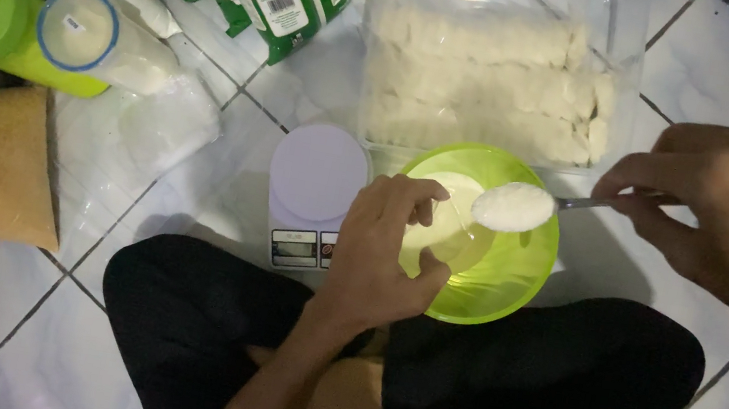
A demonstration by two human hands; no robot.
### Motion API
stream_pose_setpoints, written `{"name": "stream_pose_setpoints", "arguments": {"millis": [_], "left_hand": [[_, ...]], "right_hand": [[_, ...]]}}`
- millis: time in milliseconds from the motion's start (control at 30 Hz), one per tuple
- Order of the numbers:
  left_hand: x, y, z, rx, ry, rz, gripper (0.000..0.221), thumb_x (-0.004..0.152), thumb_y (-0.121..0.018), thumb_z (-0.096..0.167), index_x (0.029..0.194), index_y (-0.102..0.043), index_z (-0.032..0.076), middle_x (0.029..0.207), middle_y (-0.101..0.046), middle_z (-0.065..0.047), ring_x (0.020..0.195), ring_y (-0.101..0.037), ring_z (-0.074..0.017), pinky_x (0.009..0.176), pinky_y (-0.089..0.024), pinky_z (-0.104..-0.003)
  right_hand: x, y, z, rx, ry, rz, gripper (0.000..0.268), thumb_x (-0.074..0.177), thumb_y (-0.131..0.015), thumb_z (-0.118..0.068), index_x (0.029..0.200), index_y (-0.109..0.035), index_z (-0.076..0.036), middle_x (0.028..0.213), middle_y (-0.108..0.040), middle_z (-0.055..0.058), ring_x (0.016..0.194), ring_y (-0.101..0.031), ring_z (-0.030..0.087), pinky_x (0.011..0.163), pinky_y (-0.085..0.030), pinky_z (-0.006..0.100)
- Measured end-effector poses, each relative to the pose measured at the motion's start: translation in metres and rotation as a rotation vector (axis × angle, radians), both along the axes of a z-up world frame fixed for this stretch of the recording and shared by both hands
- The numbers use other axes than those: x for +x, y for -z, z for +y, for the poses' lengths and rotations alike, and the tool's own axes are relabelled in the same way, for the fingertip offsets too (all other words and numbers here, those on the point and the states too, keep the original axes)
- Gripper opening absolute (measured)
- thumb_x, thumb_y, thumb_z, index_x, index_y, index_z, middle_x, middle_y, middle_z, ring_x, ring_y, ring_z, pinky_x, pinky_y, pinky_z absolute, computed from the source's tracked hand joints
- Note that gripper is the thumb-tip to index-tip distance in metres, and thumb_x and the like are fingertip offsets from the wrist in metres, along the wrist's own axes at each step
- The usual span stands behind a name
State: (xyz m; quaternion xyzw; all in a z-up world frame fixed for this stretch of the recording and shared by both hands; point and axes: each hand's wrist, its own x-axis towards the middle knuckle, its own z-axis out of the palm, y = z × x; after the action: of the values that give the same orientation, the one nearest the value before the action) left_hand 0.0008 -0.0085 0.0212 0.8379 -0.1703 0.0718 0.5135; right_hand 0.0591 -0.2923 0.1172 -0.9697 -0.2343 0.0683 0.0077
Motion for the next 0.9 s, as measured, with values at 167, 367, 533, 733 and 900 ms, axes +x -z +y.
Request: {"name": "stream_pose_setpoints", "arguments": {"millis": [167, 367, 533, 733, 900], "left_hand": [[0.001, -0.002, -0.005, 0.050, -0.023, -0.010, 0.053, 0.065, -0.062, 0.012, 0.118, -0.057, 0.012, 0.093, -0.052, 0.000, 0.087, -0.051, -0.0237, 0.083, -0.044, -0.039], [0.007, -0.006, -0.019, 0.136, -0.032, -0.036, 0.051, 0.064, -0.064, 0.017, 0.114, -0.057, 0.009, 0.102, -0.062, -0.007, 0.090, -0.055, -0.0312, 0.083, -0.044, -0.045], [0.014, -0.014, -0.025, -0.028, -0.016, 0.146, 0.052, 0.066, -0.064, 0.017, 0.117, -0.059, 0.010, 0.114, -0.069, -0.004, 0.107, -0.066, -0.0273, 0.097, -0.051, -0.040], [0.016, -0.004, -0.021, -0.451, 0.198, 0.398, 0.046, 0.072, -0.060, 0.004, 0.118, -0.059, 0.009, 0.114, -0.067, -0.002, 0.104, -0.065, -0.0167, 0.096, -0.049, -0.029], [0.014, 0.001, -0.009, -0.769, 0.316, 0.355, 0.045, 0.094, -0.071, 0.039, 0.126, -0.060, 0.009, 0.102, -0.058, 0.003, 0.096, -0.058, -0.0111, 0.096, -0.046, -0.031]], "right_hand": [[0.007, -0.003, 0.014, -0.095, 0.027, 0.090, 0.016, 0.091, -0.065, -0.037, 0.101, -0.075, -0.045, 0.087, -0.073, -0.013, 0.078, -0.072, 0.021, 0.068, -0.056, 0.044], [0.007, -0.012, 0.043, -0.212, 0.038, 0.230, 0.020, 0.093, -0.060, -0.041, 0.109, -0.072, -0.041, 0.094, -0.070, -0.007, 0.082, -0.074, 0.026, 0.071, -0.060, 0.046], [-0.016, -0.011, 0.056, -0.105, -0.221, -0.097, 0.045, 0.087, -0.070, -0.030, 0.129, -0.063, -0.017, 0.109, -0.063, 0.014, 0.071, -0.069, 0.035, 0.045, -0.057, 0.046], [-0.021, -0.014, 0.052, 0.108, -0.590, -0.631, 0.013, 0.103, -0.073, 0.009, 0.114, -0.075, 0.002, 0.104, -0.070, 0.017, 0.072, -0.060, 0.023, 0.060, -0.045, 0.034], [-0.033, -0.020, 0.050, 0.383, -0.250, -0.549, 0.017, 0.114, -0.072, 0.012, 0.126, -0.083, 0.005, 0.116, -0.078, 0.025, 0.080, -0.054, 0.034, 0.074, -0.042, 0.048]]}}
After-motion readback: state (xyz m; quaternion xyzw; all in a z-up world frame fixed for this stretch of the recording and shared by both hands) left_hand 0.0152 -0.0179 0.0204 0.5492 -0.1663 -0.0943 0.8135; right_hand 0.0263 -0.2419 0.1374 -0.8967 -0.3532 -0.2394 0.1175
